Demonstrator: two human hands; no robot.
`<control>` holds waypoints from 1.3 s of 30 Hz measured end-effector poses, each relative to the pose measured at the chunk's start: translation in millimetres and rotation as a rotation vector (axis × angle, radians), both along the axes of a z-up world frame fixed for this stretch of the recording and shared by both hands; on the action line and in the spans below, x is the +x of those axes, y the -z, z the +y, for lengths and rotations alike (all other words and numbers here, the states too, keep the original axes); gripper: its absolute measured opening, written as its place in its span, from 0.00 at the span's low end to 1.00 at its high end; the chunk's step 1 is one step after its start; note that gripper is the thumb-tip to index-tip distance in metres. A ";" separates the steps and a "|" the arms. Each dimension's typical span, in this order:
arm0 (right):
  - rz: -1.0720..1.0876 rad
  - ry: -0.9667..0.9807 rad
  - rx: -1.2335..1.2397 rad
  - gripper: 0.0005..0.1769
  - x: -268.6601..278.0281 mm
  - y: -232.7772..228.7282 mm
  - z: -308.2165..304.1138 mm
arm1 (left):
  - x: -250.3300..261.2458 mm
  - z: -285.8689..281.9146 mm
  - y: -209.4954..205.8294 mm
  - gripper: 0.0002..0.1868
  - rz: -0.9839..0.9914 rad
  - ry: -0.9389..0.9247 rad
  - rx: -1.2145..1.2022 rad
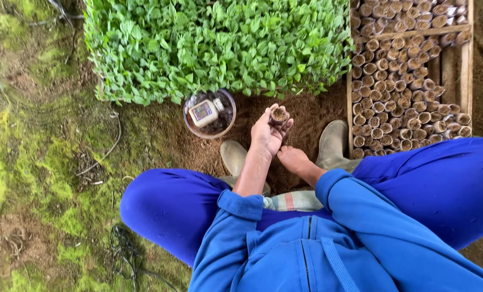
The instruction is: The person sits cross-legged on the ground and fills small plastic seedling pots with soil by hand. They scoop soil from a pile between their legs, pack it into the pots, and place the filled pots into a wooden tray. The person repeats this process multiple times.
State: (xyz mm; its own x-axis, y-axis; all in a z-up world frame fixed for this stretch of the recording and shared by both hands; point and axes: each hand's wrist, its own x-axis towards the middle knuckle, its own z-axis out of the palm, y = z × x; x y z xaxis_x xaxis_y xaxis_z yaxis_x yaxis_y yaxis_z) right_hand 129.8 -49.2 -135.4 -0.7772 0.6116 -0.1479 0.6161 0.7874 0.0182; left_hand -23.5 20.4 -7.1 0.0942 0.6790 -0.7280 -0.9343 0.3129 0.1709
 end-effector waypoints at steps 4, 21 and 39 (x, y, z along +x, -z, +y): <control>-0.026 0.071 -0.332 0.06 18.5 -13.8 20.4 | 2.4 1.3 2.7 0.18 -0.008 0.026 -0.002; 0.904 0.942 -1.149 0.15 36.8 -237.8 89.6 | 3.9 -12.6 14.5 0.15 0.146 0.056 0.013; 0.832 0.588 -0.682 0.14 8.2 -342.4 64.4 | 15.2 -24.9 -12.8 0.18 0.119 0.156 0.033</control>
State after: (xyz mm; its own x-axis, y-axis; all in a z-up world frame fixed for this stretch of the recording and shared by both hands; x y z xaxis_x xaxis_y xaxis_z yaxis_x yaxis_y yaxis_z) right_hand 138.0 15.2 207.0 -0.4191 0.8928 -0.1653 0.5079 0.0796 -0.8577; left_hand -8.3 -4.5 5.7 0.1151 0.6869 -0.7176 -0.8472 0.4450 0.2901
